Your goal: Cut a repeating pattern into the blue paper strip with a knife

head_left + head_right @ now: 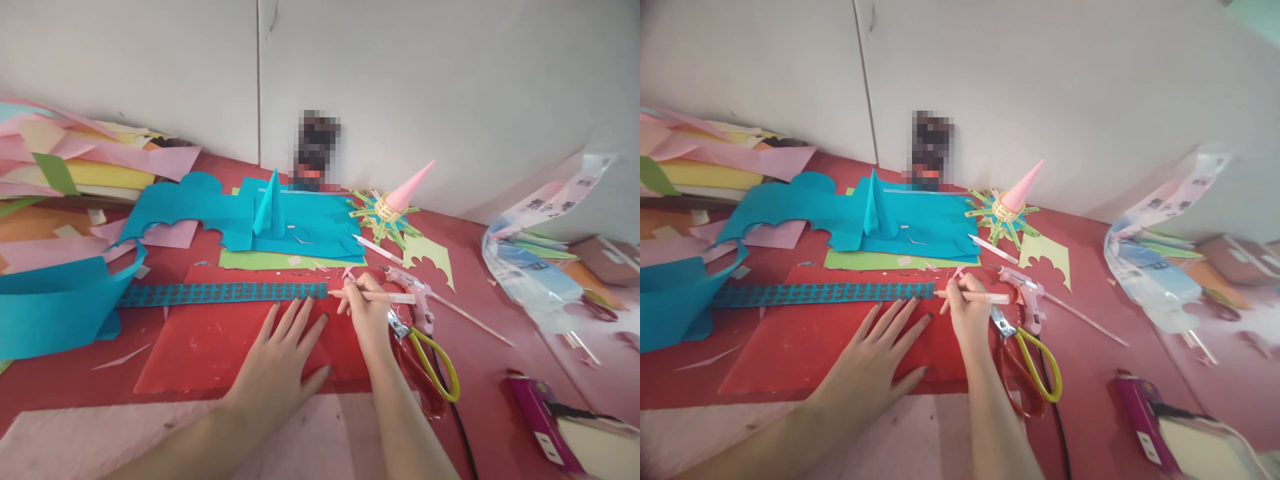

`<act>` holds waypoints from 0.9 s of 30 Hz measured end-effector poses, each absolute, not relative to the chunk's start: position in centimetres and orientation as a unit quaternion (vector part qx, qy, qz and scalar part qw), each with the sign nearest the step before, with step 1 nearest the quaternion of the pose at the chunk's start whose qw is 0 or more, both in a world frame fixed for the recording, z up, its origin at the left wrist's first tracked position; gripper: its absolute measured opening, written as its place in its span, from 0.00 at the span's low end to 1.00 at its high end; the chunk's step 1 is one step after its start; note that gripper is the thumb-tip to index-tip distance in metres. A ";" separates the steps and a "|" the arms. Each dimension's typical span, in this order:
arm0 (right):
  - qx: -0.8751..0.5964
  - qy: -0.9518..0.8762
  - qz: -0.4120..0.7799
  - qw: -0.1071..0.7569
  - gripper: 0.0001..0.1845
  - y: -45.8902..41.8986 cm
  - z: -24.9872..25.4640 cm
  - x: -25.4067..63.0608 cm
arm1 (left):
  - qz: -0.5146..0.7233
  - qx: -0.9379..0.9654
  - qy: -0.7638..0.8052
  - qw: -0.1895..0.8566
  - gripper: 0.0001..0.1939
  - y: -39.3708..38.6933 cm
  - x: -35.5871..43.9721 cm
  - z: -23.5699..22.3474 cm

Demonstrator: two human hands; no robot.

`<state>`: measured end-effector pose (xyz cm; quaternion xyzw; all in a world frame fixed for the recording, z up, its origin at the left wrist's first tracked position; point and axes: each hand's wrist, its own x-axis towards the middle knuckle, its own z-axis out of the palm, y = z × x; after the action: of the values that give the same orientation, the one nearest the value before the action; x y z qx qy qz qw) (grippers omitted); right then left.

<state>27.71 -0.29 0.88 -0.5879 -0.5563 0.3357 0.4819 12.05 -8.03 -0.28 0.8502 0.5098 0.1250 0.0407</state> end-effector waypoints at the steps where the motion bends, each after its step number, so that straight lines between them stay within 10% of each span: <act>1: -0.590 -0.538 0.347 0.492 0.17 -0.3 0.8 27.8 | 0.125 0.850 0.510 0.041 0.29 -8.0 12.1 -0.3; 27: -0.571 -0.604 0.278 0.482 0.09 -0.5 1.0 27.5 | 0.135 0.885 0.441 0.061 0.22 -7.8 11.9 0.9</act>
<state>27.46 -0.55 1.02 -0.5709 -0.6035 0.2778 0.4824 11.92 -7.79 0.87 0.8852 0.4410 0.1351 0.0609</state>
